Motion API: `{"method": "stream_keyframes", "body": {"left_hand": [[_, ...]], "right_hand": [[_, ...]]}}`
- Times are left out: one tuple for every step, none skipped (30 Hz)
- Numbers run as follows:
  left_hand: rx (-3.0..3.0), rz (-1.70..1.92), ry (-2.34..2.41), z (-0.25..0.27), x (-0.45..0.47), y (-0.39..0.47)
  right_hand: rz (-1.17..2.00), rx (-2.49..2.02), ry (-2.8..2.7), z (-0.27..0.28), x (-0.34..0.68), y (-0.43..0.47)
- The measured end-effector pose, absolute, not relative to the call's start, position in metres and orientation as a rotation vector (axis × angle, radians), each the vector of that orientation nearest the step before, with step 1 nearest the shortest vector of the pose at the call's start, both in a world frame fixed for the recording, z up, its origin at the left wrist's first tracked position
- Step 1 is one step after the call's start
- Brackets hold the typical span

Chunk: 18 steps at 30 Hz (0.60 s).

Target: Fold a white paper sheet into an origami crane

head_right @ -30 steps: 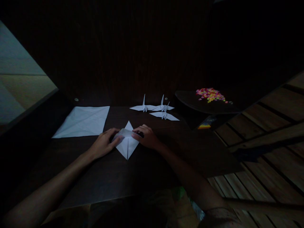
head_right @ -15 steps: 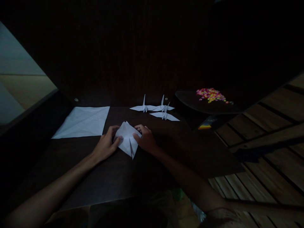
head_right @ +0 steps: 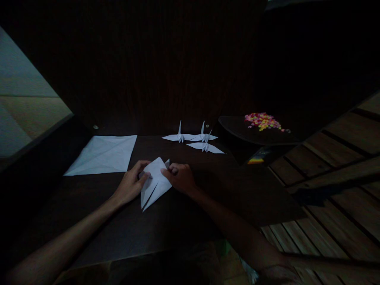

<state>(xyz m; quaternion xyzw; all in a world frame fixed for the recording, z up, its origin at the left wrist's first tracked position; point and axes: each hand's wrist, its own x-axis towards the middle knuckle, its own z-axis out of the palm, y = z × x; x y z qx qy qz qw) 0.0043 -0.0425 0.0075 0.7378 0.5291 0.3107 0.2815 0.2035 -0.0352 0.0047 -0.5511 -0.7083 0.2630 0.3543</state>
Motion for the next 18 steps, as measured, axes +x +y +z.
{"method": "stream_keyframes", "body": {"left_hand": [[2.0, 0.828, 1.39, 0.008, 0.005, -0.043], [2.024, 0.824, 1.363, 0.009, 0.005, -0.043], [2.047, 0.817, 1.336, 0.01, 0.006, -0.044], [2.064, 0.806, 1.31, 0.011, 0.007, -0.045], [2.071, 0.799, 1.3, 0.011, 0.008, -0.046], [2.072, 0.774, 1.287, 0.012, 0.008, -0.048], [2.072, 0.773, 1.287, 0.012, 0.009, -0.049], [2.072, 0.774, 1.276, 0.011, 0.009, -0.051], [2.07, 0.784, 1.263, 0.011, 0.009, -0.053], [2.067, 0.791, 1.26, 0.01, 0.01, -0.054], [2.073, 0.785, 1.235, 0.009, 0.009, -0.055], [2.081, 0.782, 1.212, 0.008, 0.009, -0.056], [2.088, 0.781, 1.185, 0.008, 0.009, -0.057], [2.097, 0.78, 1.159, 0.007, 0.009, -0.057], [2.105, 0.781, 1.139, 0.007, 0.009, -0.058], [2.112, 0.784, 1.124, 0.007, 0.009, -0.058], [2.119, 0.788, 1.116, 0.007, 0.009, -0.057], [2.124, 0.788, 1.112, 0.007, 0.009, -0.057]], "right_hand": [[0.677, -1.412, -1.846, 0.005, 0.203, -0.036], [0.674, -1.401, -1.86, 0.006, 0.203, -0.036], [0.673, -1.396, -1.871, 0.006, 0.203, -0.036], [0.671, -1.402, -1.873, 0.006, 0.203, -0.036], [0.67, -1.416, -1.868, 0.006, 0.203, -0.036], [0.672, -1.434, -1.86, 0.006, 0.203, -0.036], [0.672, -1.454, -1.845, 0.006, 0.203, -0.035], [0.669, -1.473, -1.829, 0.006, 0.203, -0.035], [0.665, -1.489, -1.813, 0.006, 0.203, -0.034], [0.66, -1.498, -1.801, 0.005, 0.203, -0.033], [0.655, -1.504, -1.79, 0.005, 0.203, -0.032], [0.654, -1.509, -1.778, 0.004, 0.203, -0.031], [0.659, -1.51, -1.763, 0.003, 0.204, -0.031], [0.671, -1.508, -1.745, 0.002, 0.205, -0.03], [0.69, -1.504, -1.722, 0.001, 0.205, -0.029], [0.715, -1.498, -1.697, 0.001, 0.206, -0.028], [0.746, -1.491, -1.674, 0.0, 0.207, -0.027], [0.778, -1.48, -1.653, -0.001, 0.208, -0.027]]}}
